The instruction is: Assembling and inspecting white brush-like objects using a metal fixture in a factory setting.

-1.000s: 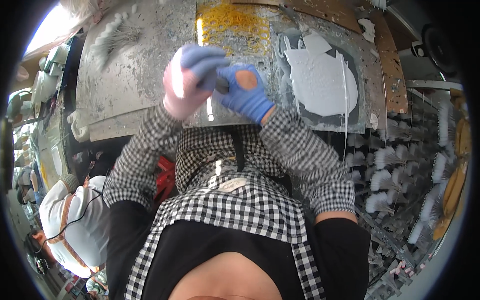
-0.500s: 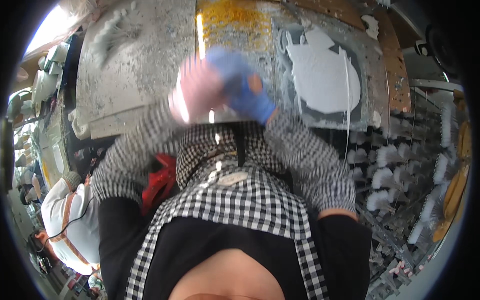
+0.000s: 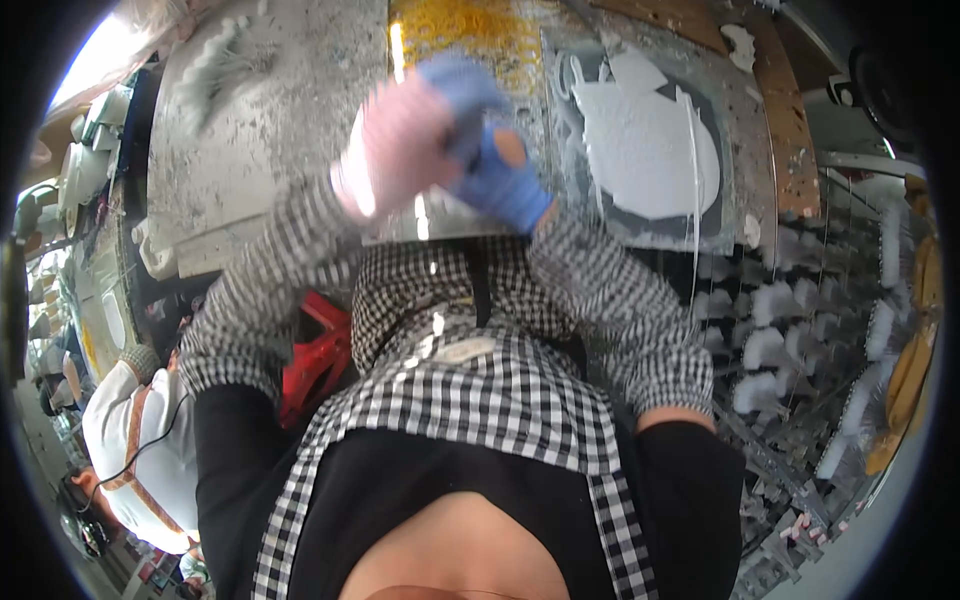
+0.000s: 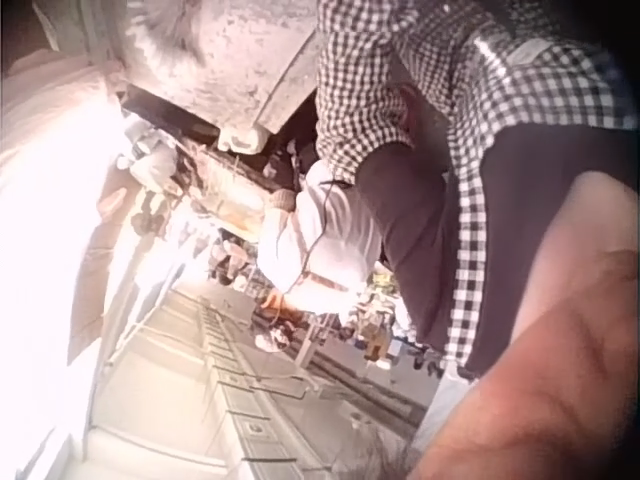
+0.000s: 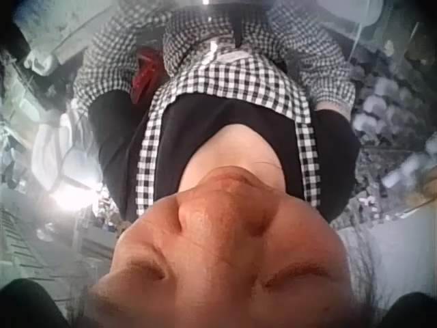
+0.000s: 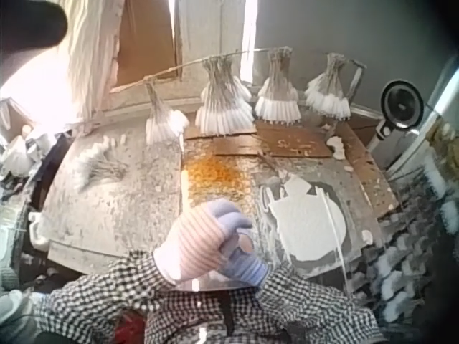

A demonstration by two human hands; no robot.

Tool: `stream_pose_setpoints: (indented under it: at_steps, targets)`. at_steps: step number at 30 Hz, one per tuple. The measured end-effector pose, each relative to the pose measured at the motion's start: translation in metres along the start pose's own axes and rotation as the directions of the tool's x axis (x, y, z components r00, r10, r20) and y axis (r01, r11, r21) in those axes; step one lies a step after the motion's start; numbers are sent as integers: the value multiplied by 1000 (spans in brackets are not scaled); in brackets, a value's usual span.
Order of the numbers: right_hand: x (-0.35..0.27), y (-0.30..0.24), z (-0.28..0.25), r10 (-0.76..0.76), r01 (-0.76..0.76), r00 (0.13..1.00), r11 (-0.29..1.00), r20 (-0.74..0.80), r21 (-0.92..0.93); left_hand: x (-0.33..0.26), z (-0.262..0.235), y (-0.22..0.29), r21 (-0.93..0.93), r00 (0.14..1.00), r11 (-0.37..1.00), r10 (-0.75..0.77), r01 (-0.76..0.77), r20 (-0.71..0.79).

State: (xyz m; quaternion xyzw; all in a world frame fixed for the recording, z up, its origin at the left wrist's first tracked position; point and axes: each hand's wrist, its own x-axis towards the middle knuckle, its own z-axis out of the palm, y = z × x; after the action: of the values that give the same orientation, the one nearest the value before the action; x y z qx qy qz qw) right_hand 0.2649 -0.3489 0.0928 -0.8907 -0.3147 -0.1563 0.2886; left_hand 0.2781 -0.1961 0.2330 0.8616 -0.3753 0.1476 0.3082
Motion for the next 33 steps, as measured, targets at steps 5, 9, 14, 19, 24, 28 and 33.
stream_pose_setpoints:
  at_steps: [5, 9, 14, 19, 24, 28, 33]
  targets:
    - [26, -1, -11, -205, 185, 952, 977, -228, -107, 41, -1, 1, -28, 890, 960, 248, -280, -383]
    - [-5, 0, 41, 127, -14, 972, 872, -197, 490, -18, 7, 12, -66, 1000, 998, 21, -22, -15]
    - [8, -12, -1, -3, 28, 980, 992, -197, 125, -5, -2, -3, 12, 997, 999, 50, -50, -55]
    - [30, -7, -15, 286, -343, 923, 916, 257, 210, 27, -4, -12, -86, 949, 973, 187, -214, -253]
    - [7, -18, 7, 168, -88, 964, 933, -206, 350, -3, 3, 2, -87, 993, 990, 104, -109, -56]
    - [8, -9, -1, 235, -249, 967, 765, 104, 594, 10, -4, -6, -75, 1000, 997, 6, -7, -16]
    - [25, -32, -24, 176, 27, 946, 795, -273, 606, 10, -9, 21, -66, 962, 981, 163, -181, -218]
